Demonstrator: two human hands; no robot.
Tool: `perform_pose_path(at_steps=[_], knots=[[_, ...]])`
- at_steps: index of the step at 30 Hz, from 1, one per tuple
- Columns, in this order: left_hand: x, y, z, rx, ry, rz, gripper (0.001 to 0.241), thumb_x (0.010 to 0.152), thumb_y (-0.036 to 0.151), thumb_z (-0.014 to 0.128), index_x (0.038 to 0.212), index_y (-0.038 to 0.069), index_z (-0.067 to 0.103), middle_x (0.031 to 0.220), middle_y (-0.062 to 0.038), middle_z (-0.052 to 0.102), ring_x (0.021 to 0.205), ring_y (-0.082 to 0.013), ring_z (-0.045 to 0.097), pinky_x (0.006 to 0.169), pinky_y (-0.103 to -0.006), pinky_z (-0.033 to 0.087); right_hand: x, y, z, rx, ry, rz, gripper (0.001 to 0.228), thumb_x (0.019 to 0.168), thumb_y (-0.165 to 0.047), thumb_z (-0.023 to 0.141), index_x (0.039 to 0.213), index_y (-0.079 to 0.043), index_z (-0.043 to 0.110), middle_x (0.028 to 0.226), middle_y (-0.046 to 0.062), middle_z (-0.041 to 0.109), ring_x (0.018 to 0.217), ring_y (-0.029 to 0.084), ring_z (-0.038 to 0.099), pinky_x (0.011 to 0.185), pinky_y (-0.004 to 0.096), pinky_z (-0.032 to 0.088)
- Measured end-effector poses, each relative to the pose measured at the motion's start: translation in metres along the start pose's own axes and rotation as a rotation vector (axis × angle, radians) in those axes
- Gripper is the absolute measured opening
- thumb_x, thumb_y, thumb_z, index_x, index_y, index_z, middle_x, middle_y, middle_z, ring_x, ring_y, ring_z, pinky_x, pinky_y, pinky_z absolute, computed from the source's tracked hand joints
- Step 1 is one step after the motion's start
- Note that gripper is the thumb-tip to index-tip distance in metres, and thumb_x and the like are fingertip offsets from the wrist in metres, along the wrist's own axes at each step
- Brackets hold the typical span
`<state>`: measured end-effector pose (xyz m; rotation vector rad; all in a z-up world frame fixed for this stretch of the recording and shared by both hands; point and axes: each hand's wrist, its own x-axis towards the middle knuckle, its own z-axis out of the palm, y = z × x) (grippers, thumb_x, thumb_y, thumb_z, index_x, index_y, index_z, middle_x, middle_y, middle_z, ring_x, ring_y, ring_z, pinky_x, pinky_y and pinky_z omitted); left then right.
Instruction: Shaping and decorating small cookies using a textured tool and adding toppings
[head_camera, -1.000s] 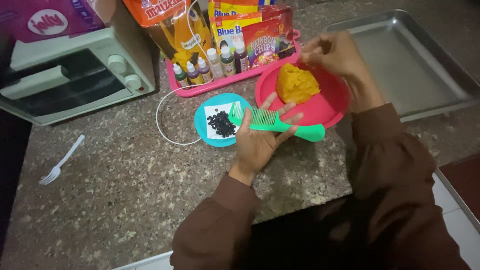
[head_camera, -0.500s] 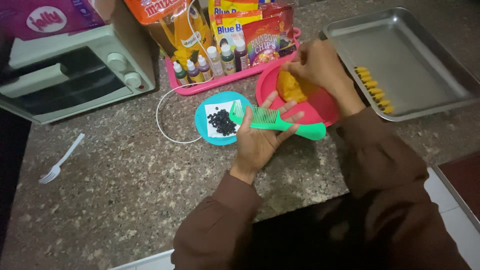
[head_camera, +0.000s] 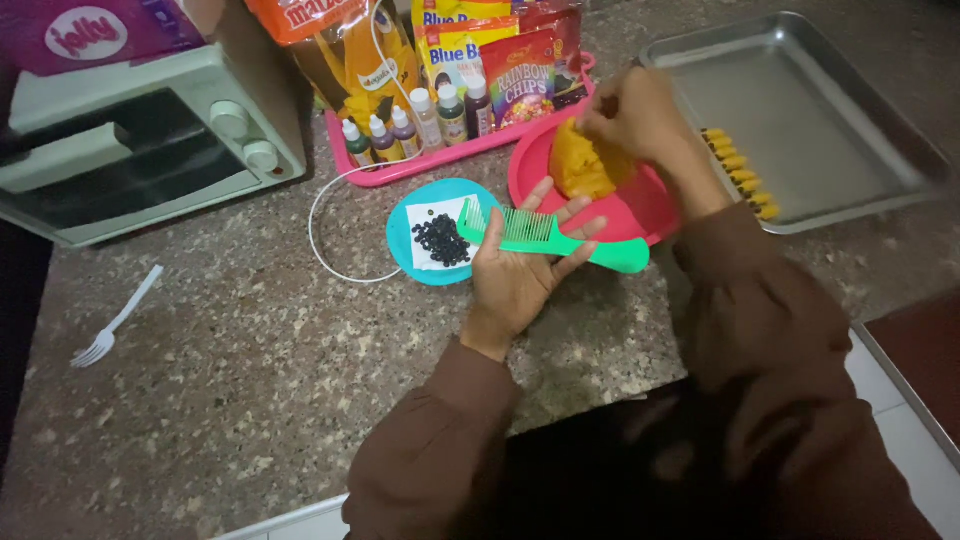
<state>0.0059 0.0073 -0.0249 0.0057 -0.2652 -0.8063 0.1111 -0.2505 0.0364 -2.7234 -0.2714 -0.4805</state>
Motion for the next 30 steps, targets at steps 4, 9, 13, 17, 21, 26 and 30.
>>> perform_pose_path(at_steps=[4, 9, 13, 17, 21, 26, 30], knots=[[-0.001, -0.001, -0.007, -0.032, -0.052, 0.003, 0.068, 0.113, 0.054, 0.037, 0.166, 0.012, 0.025, 0.164, -0.033, 0.026, 0.144, -0.0591, 0.033, 0.116, -0.0627, 0.043, -0.003, 0.005, -0.002, 0.19, 0.063, 0.076, 0.017, 0.091, -0.012, 0.076, 0.075, -0.01, 0.073, 0.07, 0.002, 0.069, 0.065, 0.011, 0.058, 0.056, 0.034, 0.042], [0.001, 0.003, -0.015, -0.125, -0.137, 0.011, 0.066, 0.115, 0.052, 0.037, 0.166, 0.01, 0.027, 0.165, -0.034, 0.025, 0.148, -0.0615, 0.024, 0.121, -0.0663, 0.036, -0.018, -0.051, -0.047, 0.395, -0.002, 0.351, 0.012, 0.104, -0.015, 0.074, 0.093, -0.012, 0.074, 0.084, 0.003, 0.072, 0.071, 0.011, 0.064, 0.06, 0.026, 0.049], [-0.002, 0.008, -0.008, -0.012, -0.052, 0.167, 0.065, 0.111, 0.053, 0.047, 0.156, 0.007, 0.04, 0.155, -0.034, 0.042, 0.146, -0.0558, 0.035, 0.123, -0.0649, 0.031, -0.026, -0.102, -0.065, 0.542, -0.045, -0.004, 0.005, 0.096, -0.01, 0.08, 0.1, -0.01, 0.076, 0.094, 0.004, 0.076, 0.083, 0.012, 0.07, 0.078, 0.025, 0.058], [-0.008, 0.041, -0.021, -0.018, -0.016, 0.335, 0.07, 0.11, 0.059, 0.041, 0.163, 0.014, 0.035, 0.148, -0.027, 0.055, 0.131, -0.0444, 0.06, 0.109, -0.062, 0.053, -0.053, -0.176, -0.039, 0.427, -0.159, -0.211, 0.027, 0.076, -0.024, 0.088, 0.103, -0.024, 0.082, 0.087, 0.005, 0.078, 0.085, 0.024, 0.075, 0.076, 0.038, 0.056], [-0.024, 0.064, 0.005, -0.027, 0.04, 0.43, 0.068, 0.11, 0.062, 0.032, 0.161, 0.017, 0.039, 0.162, -0.025, 0.039, 0.147, -0.0484, 0.041, 0.117, -0.0684, 0.04, -0.07, -0.197, 0.022, 0.517, -0.117, -0.329, 0.02, 0.08, -0.026, 0.088, 0.098, -0.021, 0.08, 0.087, 0.007, 0.074, 0.087, 0.027, 0.074, 0.079, 0.037, 0.055], [-0.022, 0.062, 0.001, 0.025, -0.016, 0.456, 0.07, 0.112, 0.062, 0.025, 0.157, 0.011, 0.044, 0.16, -0.029, 0.04, 0.148, -0.0476, 0.039, 0.121, -0.066, 0.036, -0.077, -0.222, 0.01, 0.52, -0.08, -0.476, 0.007, 0.087, -0.007, 0.079, 0.092, -0.012, 0.079, 0.085, 0.011, 0.074, 0.081, 0.035, 0.072, 0.072, 0.046, 0.056], [-0.021, 0.055, 0.001, -0.031, -0.049, 0.433, 0.071, 0.113, 0.061, 0.029, 0.16, 0.009, 0.038, 0.161, -0.032, 0.036, 0.149, -0.051, 0.035, 0.12, -0.0695, 0.034, -0.072, -0.221, -0.019, 0.51, -0.173, -0.456, 0.01, 0.087, -0.014, 0.078, 0.097, -0.011, 0.078, 0.09, 0.013, 0.076, 0.088, 0.037, 0.073, 0.076, 0.05, 0.055]])
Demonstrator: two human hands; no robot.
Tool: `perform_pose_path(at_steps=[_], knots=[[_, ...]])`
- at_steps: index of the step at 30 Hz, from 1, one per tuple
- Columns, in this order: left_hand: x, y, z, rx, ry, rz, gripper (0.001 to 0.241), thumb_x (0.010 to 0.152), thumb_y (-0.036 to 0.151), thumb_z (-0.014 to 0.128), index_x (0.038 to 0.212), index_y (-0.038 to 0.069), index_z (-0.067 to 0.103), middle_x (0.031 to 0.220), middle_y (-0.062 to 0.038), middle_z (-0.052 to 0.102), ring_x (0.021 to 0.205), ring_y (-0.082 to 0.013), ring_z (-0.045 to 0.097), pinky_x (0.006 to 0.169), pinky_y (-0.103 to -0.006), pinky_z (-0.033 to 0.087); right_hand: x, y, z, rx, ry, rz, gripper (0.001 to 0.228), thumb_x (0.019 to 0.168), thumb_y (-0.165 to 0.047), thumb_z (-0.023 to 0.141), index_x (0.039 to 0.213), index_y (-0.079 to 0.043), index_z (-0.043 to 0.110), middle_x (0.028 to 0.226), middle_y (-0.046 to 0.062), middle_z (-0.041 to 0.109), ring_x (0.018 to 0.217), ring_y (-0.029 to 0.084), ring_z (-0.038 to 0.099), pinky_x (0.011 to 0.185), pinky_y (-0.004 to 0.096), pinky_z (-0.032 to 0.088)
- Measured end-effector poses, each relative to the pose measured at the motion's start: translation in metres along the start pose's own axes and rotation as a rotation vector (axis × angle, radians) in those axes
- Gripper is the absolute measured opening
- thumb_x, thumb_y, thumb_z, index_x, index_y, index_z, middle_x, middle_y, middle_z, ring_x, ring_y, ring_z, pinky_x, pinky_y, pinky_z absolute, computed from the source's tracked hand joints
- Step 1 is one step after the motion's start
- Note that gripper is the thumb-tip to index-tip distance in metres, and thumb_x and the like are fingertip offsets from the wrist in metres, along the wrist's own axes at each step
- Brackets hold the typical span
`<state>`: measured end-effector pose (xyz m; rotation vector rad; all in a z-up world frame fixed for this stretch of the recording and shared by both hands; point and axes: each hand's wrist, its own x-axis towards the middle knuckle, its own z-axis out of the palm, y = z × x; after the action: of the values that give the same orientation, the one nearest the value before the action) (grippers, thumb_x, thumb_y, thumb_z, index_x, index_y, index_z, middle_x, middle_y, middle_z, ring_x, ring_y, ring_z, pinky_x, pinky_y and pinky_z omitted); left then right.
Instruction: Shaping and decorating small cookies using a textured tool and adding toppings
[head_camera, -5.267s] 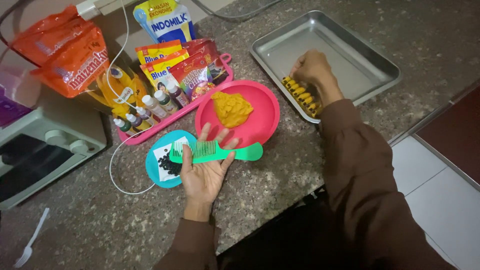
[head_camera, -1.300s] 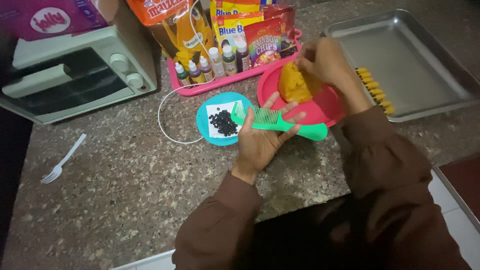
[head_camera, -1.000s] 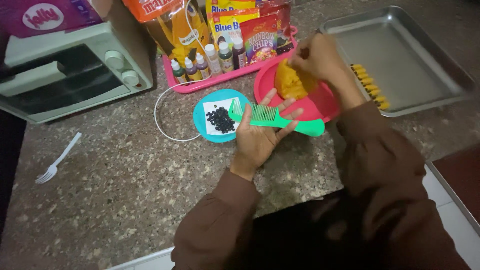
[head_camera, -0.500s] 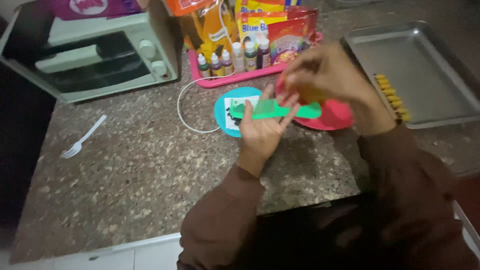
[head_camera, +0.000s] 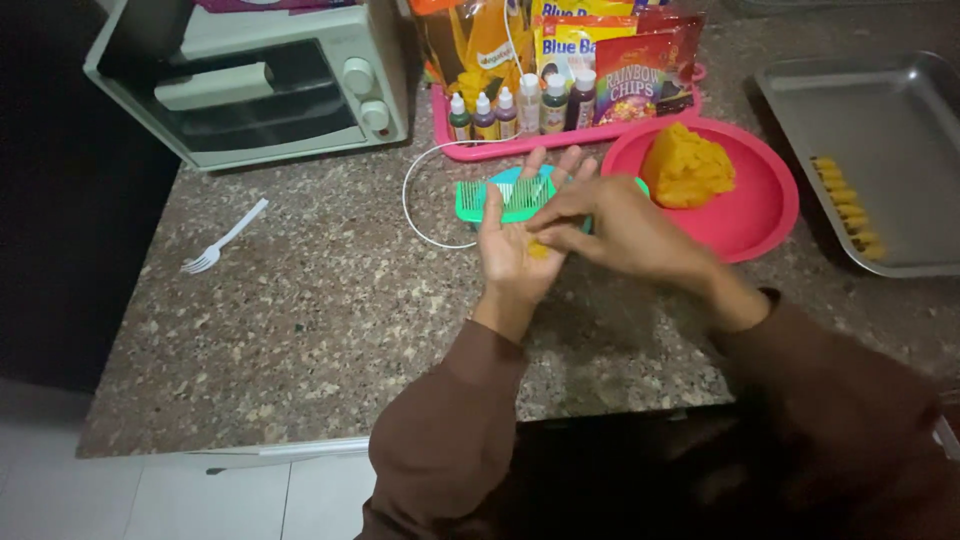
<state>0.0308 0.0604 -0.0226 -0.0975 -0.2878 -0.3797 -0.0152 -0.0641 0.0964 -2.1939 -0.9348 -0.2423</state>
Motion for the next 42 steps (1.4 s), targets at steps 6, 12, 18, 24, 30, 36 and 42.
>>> perform_pose_path(at_steps=[6, 12, 18, 24, 30, 36, 42], knots=[[-0.003, 0.002, 0.014, -0.008, 0.067, -0.014, 0.074, 0.112, 0.065, 0.026, 0.16, 0.011, 0.039, 0.161, -0.029, 0.037, 0.145, -0.0475, 0.042, 0.095, -0.0404, 0.062, 0.006, 0.001, -0.001, 0.049, 0.087, -0.045, 0.009, 0.092, -0.018, 0.077, 0.099, -0.014, 0.08, 0.09, 0.012, 0.075, 0.083, 0.034, 0.073, 0.076, 0.045, 0.055], [-0.004, -0.04, 0.045, -0.05, 0.122, -0.111, 0.068, 0.111, 0.063, 0.049, 0.138, 0.003, 0.066, 0.141, -0.023, 0.063, 0.13, -0.0387, 0.063, 0.117, -0.0523, 0.043, 0.016, 0.017, 0.052, -0.132, 0.331, -0.328, 0.052, 0.111, -0.037, 0.035, 0.148, -0.006, 0.054, 0.14, 0.022, 0.053, 0.134, 0.048, 0.047, 0.115, 0.056, 0.036], [0.041, -0.052, 0.038, -0.028, 0.031, -0.087, 0.066, 0.108, 0.066, 0.043, 0.144, 0.012, 0.053, 0.15, -0.017, 0.045, 0.138, -0.0378, 0.044, 0.118, -0.0582, 0.031, 0.027, -0.027, 0.111, -0.165, 0.916, 0.317, 0.08, 0.106, -0.072, 0.032, 0.168, -0.025, 0.011, 0.177, 0.003, 0.009, 0.169, 0.03, 0.008, 0.141, 0.06, 0.006], [0.011, -0.047, 0.029, -0.02, -0.077, -0.06, 0.066, 0.104, 0.069, 0.035, 0.151, 0.023, 0.038, 0.161, -0.011, 0.025, 0.148, -0.0369, 0.022, 0.118, -0.0654, 0.016, 0.042, 0.007, 0.057, -0.416, 0.294, -0.331, 0.077, 0.106, -0.067, -0.005, 0.169, -0.026, 0.01, 0.177, 0.008, 0.001, 0.163, 0.031, -0.012, 0.137, 0.069, -0.001], [-0.004, 0.004, 0.03, -0.012, -0.177, -0.023, 0.07, 0.1, 0.072, 0.028, 0.159, 0.033, 0.022, 0.173, -0.004, 0.004, 0.158, -0.0361, 0.0, 0.119, -0.0728, 0.001, 0.029, -0.018, 0.038, -0.426, -0.133, 0.047, 0.084, 0.097, -0.067, -0.001, 0.166, -0.022, 0.012, 0.17, 0.015, -0.009, 0.153, 0.032, -0.019, 0.12, 0.058, -0.016], [0.023, -0.004, -0.012, 0.133, -0.81, -0.017, 0.07, 0.115, 0.061, 0.034, 0.171, 0.019, 0.026, 0.174, -0.021, 0.025, 0.162, -0.0342, 0.026, 0.132, -0.0708, 0.009, 0.022, -0.032, 0.062, -0.252, -0.01, -0.291, 0.081, 0.104, -0.064, 0.015, 0.165, -0.011, 0.02, 0.172, 0.023, 0.013, 0.16, 0.047, -0.002, 0.129, 0.069, 0.002], [-0.015, -0.029, 0.063, 0.361, -0.014, -0.036, 0.11, 0.08, 0.065, 0.057, 0.168, 0.034, -0.002, 0.174, 0.016, 0.001, 0.158, -0.0414, 0.008, 0.114, -0.0807, 0.007, 0.035, -0.014, 0.04, -0.136, 0.162, -0.043, 0.075, 0.106, -0.065, 0.015, 0.167, -0.02, 0.014, 0.175, 0.014, 0.002, 0.161, 0.036, -0.012, 0.131, 0.067, -0.008]])
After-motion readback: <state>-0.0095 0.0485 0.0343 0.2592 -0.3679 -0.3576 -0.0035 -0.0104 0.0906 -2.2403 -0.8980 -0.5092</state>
